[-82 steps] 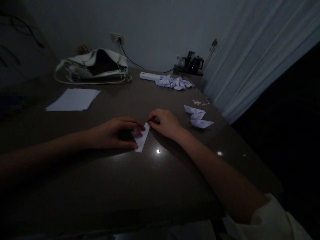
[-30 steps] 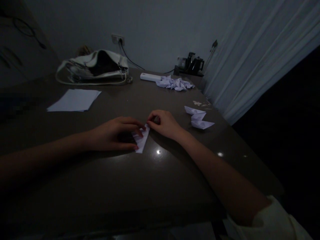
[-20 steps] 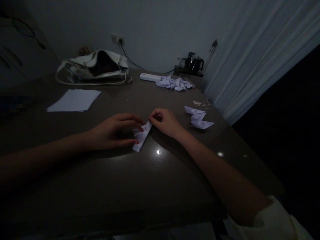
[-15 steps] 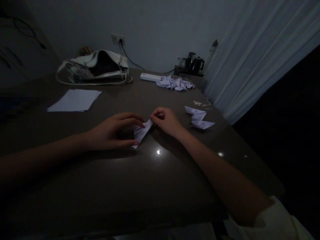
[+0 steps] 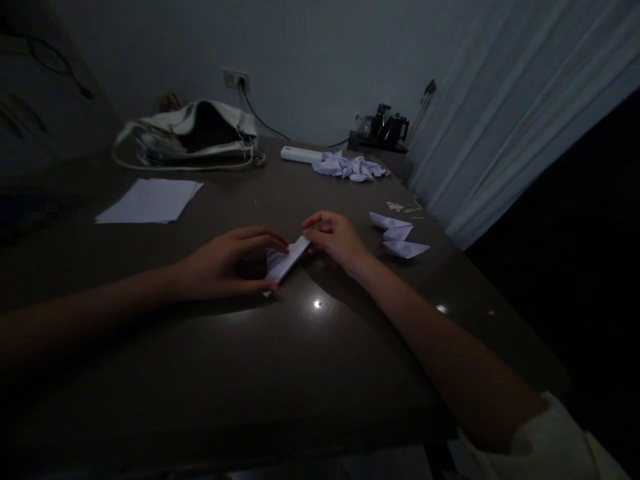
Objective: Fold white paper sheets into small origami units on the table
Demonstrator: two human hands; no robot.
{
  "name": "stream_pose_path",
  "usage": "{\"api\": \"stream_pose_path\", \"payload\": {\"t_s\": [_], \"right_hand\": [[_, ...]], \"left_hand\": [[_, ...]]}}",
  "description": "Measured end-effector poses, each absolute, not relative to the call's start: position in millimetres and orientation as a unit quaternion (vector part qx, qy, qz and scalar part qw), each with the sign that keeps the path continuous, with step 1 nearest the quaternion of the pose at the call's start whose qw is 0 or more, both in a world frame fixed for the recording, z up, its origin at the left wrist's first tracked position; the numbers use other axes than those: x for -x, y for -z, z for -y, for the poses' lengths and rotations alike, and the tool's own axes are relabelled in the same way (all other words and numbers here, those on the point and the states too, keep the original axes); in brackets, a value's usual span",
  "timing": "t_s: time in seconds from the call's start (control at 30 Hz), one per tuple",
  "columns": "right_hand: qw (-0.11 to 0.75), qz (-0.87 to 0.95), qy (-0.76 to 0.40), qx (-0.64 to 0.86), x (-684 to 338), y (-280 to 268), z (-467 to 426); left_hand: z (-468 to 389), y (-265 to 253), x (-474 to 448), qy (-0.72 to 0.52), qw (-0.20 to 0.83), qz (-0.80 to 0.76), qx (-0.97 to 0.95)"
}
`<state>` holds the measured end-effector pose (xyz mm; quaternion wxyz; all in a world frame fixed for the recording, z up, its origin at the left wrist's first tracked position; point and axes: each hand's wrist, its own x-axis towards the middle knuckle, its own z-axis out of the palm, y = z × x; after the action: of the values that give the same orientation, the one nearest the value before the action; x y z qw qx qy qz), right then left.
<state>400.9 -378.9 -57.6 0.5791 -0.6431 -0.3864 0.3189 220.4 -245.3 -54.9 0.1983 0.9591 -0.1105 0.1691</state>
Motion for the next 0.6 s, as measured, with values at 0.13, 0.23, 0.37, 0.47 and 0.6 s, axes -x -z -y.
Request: {"api": "stream_pose_path", "payload": {"t_s": [0.13,0.23,0.37,0.47,0.6], "right_hand": [[0.584,0.359,-0.344,0.641,-397.6,55.5,379.0],[0.589,0.342,-0.364,0.635,-394.4,54.0,379.3],[0.599,0.325,-0.386,0.622,-390.6,52.5,379.6],[0.609,0.315,-0.398,0.61,-390.2,53.0,379.4],[0.625,0.308,-0.407,0.591,-390.8,54.2,379.1]], "left_hand": [[246.0,55.3,-220.5,-0.174,0.199,0.104,-0.959],[246.1,56.2,-220.2,-0.17,0.199,0.09,-0.961],[245.8,57.4,-219.4,-0.169,0.192,0.08,-0.963],[246.4,57.2,-218.8,-0.17,0.185,0.066,-0.966],[247.3,56.6,-218.2,-0.172,0.202,0.051,-0.963]]}}
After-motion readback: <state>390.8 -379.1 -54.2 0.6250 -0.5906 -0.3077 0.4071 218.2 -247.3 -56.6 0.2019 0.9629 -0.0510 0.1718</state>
